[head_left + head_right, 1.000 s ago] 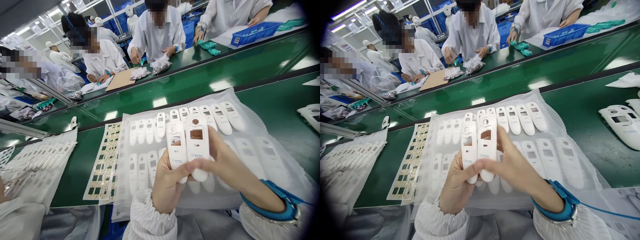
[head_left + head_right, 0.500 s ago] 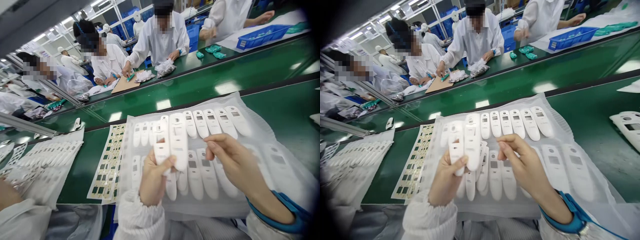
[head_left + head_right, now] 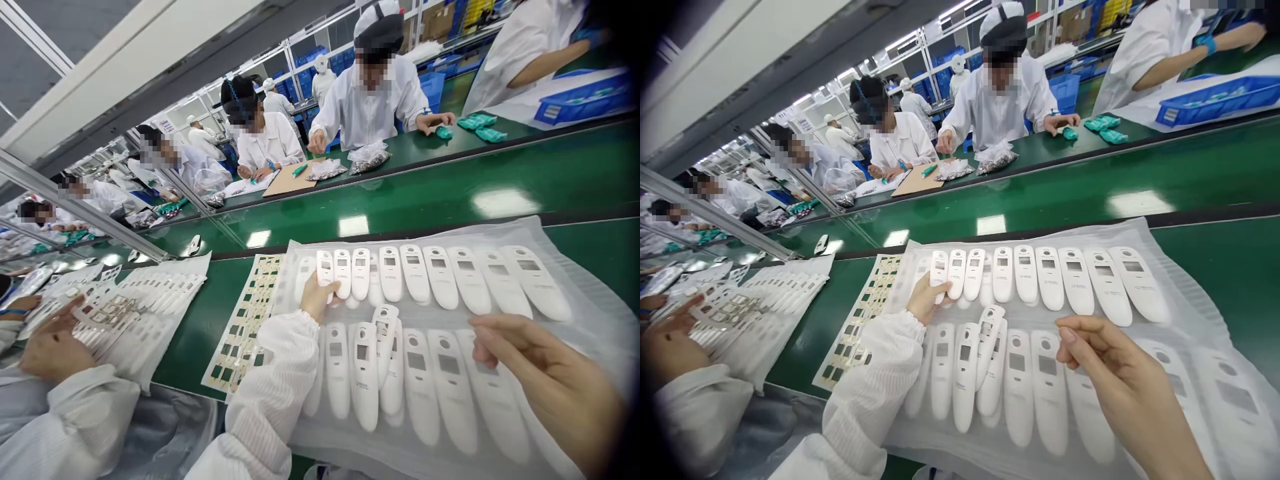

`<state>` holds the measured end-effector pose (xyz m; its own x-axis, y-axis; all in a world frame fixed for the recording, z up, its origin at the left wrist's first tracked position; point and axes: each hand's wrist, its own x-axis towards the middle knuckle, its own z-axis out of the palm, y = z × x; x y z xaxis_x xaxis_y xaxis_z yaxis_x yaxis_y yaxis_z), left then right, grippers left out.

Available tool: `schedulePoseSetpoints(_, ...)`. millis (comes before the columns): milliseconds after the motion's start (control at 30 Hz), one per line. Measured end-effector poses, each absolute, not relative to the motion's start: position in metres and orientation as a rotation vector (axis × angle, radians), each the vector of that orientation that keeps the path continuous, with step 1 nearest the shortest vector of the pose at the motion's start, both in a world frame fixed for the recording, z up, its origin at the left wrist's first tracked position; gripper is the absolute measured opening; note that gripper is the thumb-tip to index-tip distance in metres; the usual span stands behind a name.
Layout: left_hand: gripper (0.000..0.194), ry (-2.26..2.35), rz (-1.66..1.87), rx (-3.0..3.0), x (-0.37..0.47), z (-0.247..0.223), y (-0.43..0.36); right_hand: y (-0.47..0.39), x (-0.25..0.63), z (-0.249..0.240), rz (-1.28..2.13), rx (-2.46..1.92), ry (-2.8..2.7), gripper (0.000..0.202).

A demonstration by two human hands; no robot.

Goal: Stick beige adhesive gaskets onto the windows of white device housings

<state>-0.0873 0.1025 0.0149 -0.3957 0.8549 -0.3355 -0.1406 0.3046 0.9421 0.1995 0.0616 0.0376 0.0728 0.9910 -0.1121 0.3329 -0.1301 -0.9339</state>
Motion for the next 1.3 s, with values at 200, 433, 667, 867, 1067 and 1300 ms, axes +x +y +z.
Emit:
schedulePoseSetpoints(200,0.021,1.835,1.172,0.862,-0.098,0.017,0.106,0.062,0.204,0.036,1.120,-1.596,-1.436,0.043)
schedulePoseSetpoints(433,0.028,2.180,1.012,1.062,-0.113,0.008,0.118,0.062,0.208,0.033,1.160,-1.573,-1.539,0.046)
schedulePoseSetpoints(667,0.033,2.500,0.916,1.110,-0.097,-0.003,0.124,0.059,0.197,0.028,1.290,-1.478,-1.655,0.045)
schedulePoseSetpoints(867,0.044,2.495,0.887,1.301,-0.087,0.002,0.113,0.047,0.158,0.027,1.408,-1.452,-1.919,0.043)
schedulePoseSetpoints(1067,0.038,2.106,0.777,1.748,-0.067,0.024,0.066,0.048,0.140,0.022,1.472,-1.534,-1.940,0.058)
schedulePoseSetpoints(1300,0.033,1.824,0.627,1.907,-0.032,0.015,0.011,0.054,0.122,0.012,1.627,-1.392,-1.791,0.066)
